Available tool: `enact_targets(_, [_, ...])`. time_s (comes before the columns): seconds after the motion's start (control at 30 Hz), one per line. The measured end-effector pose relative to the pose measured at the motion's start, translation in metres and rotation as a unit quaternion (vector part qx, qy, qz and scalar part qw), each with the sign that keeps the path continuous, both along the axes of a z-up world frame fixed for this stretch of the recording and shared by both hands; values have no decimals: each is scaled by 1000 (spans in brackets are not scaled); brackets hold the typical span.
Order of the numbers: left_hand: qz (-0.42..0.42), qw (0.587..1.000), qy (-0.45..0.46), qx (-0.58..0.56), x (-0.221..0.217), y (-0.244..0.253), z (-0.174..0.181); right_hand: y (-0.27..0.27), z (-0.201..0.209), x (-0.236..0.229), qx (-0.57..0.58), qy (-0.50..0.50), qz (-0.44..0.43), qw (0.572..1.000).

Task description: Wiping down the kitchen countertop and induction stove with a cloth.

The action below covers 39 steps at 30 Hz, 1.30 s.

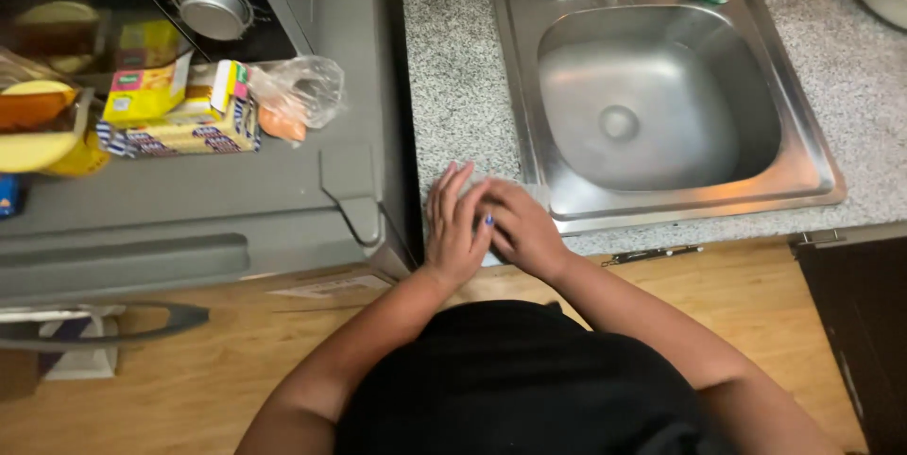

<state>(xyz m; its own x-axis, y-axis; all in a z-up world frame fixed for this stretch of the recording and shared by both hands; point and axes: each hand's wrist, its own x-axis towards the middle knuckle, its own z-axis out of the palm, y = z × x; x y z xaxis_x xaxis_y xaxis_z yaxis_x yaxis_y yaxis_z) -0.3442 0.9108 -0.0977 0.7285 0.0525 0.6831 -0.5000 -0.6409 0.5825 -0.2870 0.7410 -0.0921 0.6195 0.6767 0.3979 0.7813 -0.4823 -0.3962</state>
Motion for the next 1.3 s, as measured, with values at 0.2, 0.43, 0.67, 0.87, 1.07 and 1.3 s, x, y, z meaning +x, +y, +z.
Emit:
enact_targets(0.2, [-17, 997, 59, 42, 0, 4, -12, 14, 26, -9, -143, -15, 78, 987])
enact_targets(0.43, [-30, 983, 120, 135, 2, 1, -5, 27, 25, 18, -183, -19, 141, 973])
enact_targets(0.67, [57, 968, 184, 159, 31, -17, -4, 30, 15, 52, -183, 46, 175, 966])
enact_targets(0.87, [117, 974, 156, 115, 63, -24, -2, 35, 17, 90, -173, 1, 198, 965])
enact_targets(1.07, [222, 955, 180, 81, 117, -34, -2, 44, 25, 135, -161, 59, 196, 965])
enact_targets(1.3, [238, 945, 201, 98, 138, -28, 4, 52, 22, 165, -200, -16, 224, 954])
